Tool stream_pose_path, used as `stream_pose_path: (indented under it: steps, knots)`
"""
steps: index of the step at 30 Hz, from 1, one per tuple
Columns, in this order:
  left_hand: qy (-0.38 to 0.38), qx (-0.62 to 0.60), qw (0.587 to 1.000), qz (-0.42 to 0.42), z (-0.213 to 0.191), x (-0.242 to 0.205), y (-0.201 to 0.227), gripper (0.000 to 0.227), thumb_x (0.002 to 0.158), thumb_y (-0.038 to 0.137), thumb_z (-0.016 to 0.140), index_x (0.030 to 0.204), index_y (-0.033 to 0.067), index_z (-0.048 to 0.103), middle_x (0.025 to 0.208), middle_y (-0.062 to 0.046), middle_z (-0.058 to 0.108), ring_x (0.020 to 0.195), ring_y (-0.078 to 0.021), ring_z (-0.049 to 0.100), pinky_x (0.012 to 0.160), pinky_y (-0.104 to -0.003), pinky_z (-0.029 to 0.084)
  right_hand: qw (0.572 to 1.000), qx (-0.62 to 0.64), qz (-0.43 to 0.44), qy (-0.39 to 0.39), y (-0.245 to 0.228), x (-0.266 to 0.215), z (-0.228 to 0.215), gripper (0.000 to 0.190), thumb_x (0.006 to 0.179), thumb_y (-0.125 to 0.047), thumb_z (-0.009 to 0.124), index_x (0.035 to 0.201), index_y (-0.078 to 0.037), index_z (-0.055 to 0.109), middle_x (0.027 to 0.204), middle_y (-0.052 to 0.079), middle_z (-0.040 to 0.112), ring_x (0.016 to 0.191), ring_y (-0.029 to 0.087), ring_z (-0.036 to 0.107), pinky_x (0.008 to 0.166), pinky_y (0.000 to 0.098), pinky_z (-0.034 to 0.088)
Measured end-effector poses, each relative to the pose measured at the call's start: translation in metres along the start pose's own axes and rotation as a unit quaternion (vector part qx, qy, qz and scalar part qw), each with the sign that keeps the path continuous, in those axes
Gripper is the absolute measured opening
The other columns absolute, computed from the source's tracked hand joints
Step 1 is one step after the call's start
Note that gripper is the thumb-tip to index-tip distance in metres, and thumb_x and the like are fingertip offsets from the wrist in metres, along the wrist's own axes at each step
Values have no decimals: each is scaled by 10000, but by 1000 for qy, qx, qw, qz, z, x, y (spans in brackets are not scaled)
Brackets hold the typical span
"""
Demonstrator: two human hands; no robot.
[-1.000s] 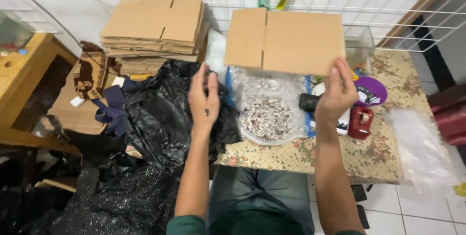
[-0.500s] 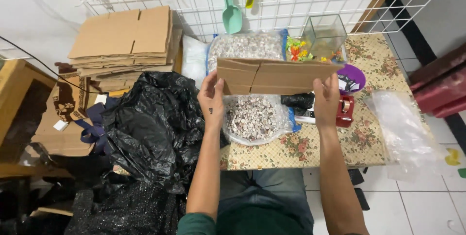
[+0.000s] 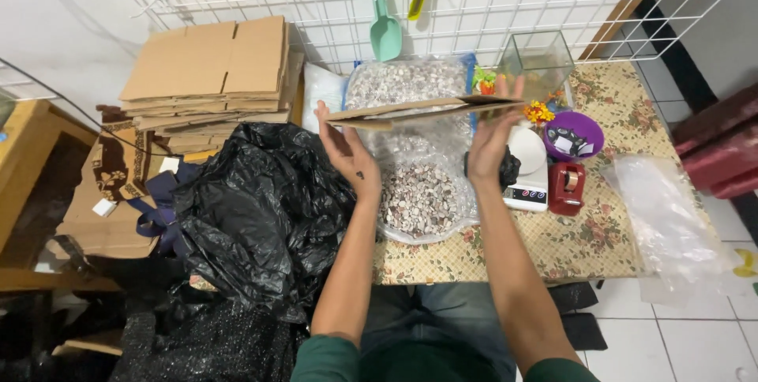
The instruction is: Assembling a small cardboard box, placing a black bag inside, and wrapping the box in bubble wrap.
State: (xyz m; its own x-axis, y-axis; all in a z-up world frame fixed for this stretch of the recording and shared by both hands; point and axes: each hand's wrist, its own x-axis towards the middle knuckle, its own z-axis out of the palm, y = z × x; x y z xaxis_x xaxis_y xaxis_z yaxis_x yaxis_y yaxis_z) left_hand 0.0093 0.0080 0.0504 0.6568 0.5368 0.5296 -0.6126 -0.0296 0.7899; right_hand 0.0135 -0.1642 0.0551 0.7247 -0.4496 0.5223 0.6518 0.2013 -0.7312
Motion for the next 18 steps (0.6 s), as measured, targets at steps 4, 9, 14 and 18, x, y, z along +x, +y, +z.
stream_pose_path:
  steps: [4,9,14,18]
  knots:
    - [-39,1,999,8,4,-10,-32,553,1150,325,278,1632,70,183,1711,-145,86,1565,-289,41,1282,-446,23,998,41,37,5,78,-18,-34,706,1116,-640,189,1667,-208,99,1710,125,139,1592,326,134,1311,524,55]
    - [-119,25,992,21,7,-12,-27,668,1084,477,143,1522,74,445,1637,-131,312,1535,-293,245,1264,-428,188,996,-25,85,28,131,-31,-56,674,1100,-617,112,1645,-231,203,1664,47,289,1509,245,318,1257,484,255]
    - [-32,-15,999,-31,10,-15,-40,661,1099,501,222,1499,27,452,1444,-169,461,1420,-309,418,1222,-456,285,996,-66,61,-20,68,-34,-26,712,1082,-624,125,1660,-220,23,1713,60,100,1556,277,206,1283,491,220]
    - [-82,-50,995,-27,15,-10,-5,729,1069,562,86,1540,68,342,1538,-170,452,1471,-281,380,1238,-438,256,992,-89,76,-45,57,-36,-19,733,1091,-595,169,1659,-179,-37,1716,98,66,1562,292,180,1272,487,228]
